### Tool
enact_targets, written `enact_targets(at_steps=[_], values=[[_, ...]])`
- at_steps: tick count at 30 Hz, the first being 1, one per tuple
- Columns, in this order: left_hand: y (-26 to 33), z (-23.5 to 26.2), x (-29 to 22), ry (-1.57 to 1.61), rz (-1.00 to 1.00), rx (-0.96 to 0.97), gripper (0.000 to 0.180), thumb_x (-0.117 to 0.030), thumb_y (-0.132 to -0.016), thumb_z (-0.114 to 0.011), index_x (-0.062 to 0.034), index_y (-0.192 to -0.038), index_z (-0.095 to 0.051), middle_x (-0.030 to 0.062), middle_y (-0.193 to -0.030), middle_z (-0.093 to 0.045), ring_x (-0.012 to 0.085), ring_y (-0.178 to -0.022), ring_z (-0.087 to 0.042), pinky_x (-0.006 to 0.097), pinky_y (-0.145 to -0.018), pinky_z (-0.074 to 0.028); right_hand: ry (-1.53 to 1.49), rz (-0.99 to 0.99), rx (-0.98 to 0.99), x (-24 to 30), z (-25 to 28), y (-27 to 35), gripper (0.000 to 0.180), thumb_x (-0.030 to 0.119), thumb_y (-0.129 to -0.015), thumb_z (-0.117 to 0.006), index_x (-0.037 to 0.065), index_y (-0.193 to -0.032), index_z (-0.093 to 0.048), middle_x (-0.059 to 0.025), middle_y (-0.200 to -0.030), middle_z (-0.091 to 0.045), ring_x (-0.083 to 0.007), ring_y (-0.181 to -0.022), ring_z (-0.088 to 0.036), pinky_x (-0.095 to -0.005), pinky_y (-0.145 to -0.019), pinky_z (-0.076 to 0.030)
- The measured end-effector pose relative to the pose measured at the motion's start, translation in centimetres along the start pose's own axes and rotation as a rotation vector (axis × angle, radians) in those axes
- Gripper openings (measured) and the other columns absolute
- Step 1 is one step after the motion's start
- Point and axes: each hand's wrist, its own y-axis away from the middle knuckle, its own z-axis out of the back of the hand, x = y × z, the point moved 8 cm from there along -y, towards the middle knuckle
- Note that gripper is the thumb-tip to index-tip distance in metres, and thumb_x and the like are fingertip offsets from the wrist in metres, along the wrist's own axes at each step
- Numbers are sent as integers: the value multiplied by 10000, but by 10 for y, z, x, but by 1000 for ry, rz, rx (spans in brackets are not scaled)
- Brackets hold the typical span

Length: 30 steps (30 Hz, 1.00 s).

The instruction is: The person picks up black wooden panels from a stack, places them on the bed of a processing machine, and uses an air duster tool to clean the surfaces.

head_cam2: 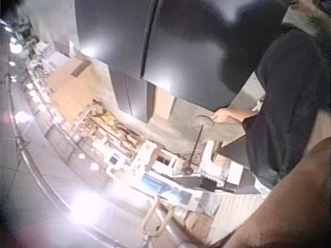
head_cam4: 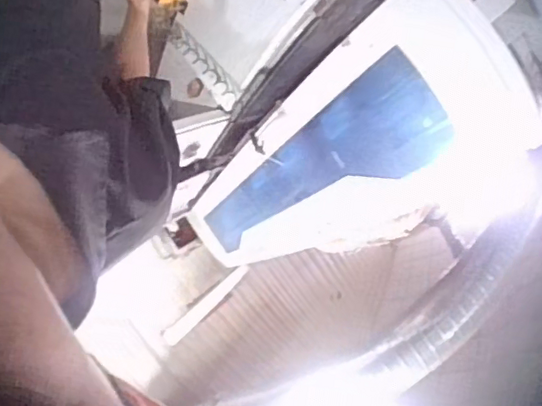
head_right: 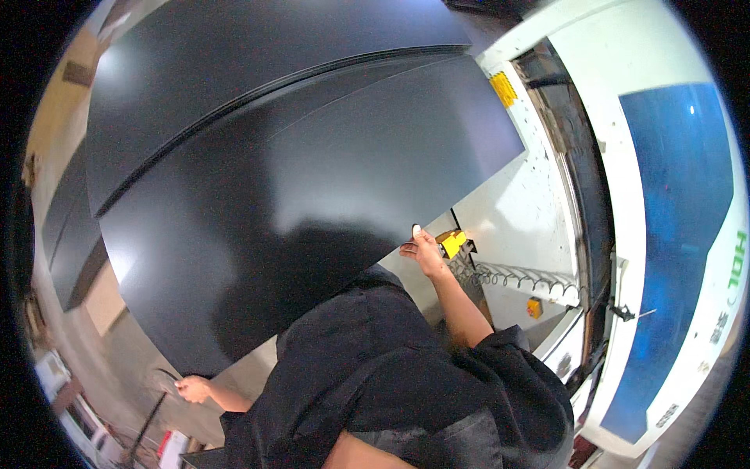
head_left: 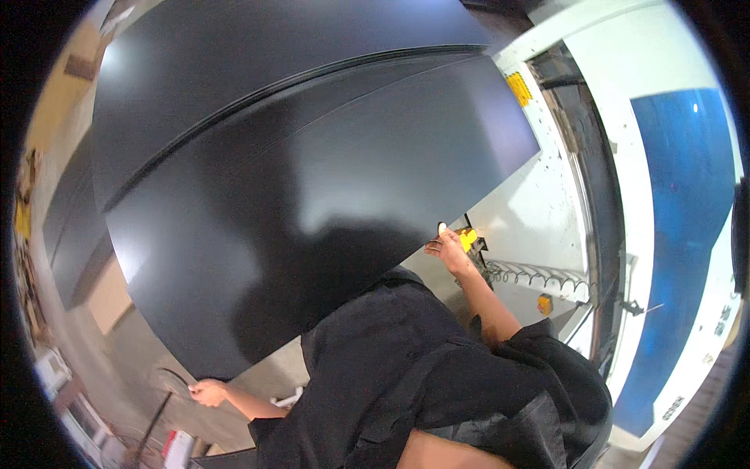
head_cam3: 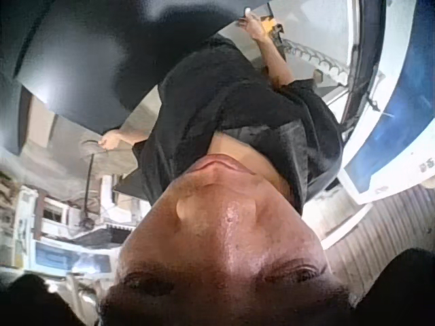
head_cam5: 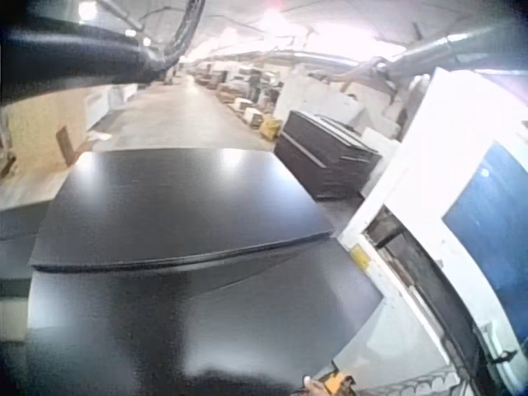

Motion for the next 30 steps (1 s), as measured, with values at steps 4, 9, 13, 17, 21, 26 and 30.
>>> enact_targets(at_steps=[4, 9, 13, 17, 21, 26, 30], values=[[17, 17, -33, -75, -245, -199, 495, -533, -1064, -423, -185, -1316, -670, 158, -1278, -655, 420, -1150, -620, 642, -827, -497, -28, 22, 78, 3, -8, 0, 274, 386, -1075, -571, 117, -1094, -617, -73, -971, -693, -242, -862, -704, -450, -819, -602], [178, 83, -183, 370, -836, 21, 511, -461, -1080, -458, -22, -1245, -662, 228, -1204, -664, 448, -1091, -626, 595, -924, -485, 48, 25, 105, 7, -12, 6, 398, 467, -1040, -616, 83, -975, -535, -101, -945, -667, -209, -813, -693, -384, -787, -603], [353, 134, -274, 732, -1320, 375, 364, -287, -1029, -580, 28, -1189, -668, 265, -1244, -640, 444, -1175, -593, 553, -1025, -452, 51, 17, 107, 9, -14, -2, 471, 511, -1006, -653, 54, -1010, -538, -103, -936, -622, -206, -814, -687, -374, -784, -607], [497, 186, -283, 707, -1695, 703, 409, -254, -949, -684, -66, -1308, -627, 247, -1410, -540, 435, -1325, -490, 563, -1116, -347, 127, -17, 187, 6, -11, 1, 578, 522, -1003, -654, -26, -1167, -569, -139, -952, -671, -194, -800, -710, -346, -705, -602], [561, 203, -234, 461, -1925, 979, 796, -380, -804, -852, -166, -1481, -493, 231, -1621, -289, 422, -1511, -253, 586, -1215, -180, 287, -47, 252, 11, -5, 5, 545, 480, -1027, -629, -54, -1132, -621, -177, -1011, -735, -238, -833, -737, -351, -717, -599], [565, 189, -198, 312, -1951, 908, 1008, -367, -720, -912, -270, -1570, -377, 226, -1697, -125, 440, -1573, -103, 597, -1253, -92, 844, 162, 18, 118, 74, 35, 334, 385, -1034, -625, 75, -1120, -717, -103, -1041, -767, -217, -949, -722, -380, -866, -566], [564, 183, -197, 254, -1989, 787, 1058, -226, -714, -887, -291, -1602, -316, 230, -1699, -110, 444, -1575, -99, 589, -1256, -109, 663, 532, -750, 229, 258, 124, 176, 162, -1023, -601, 66, -1129, -704, -94, -995, -756, -185, -910, -701, -356, -837, -550]])
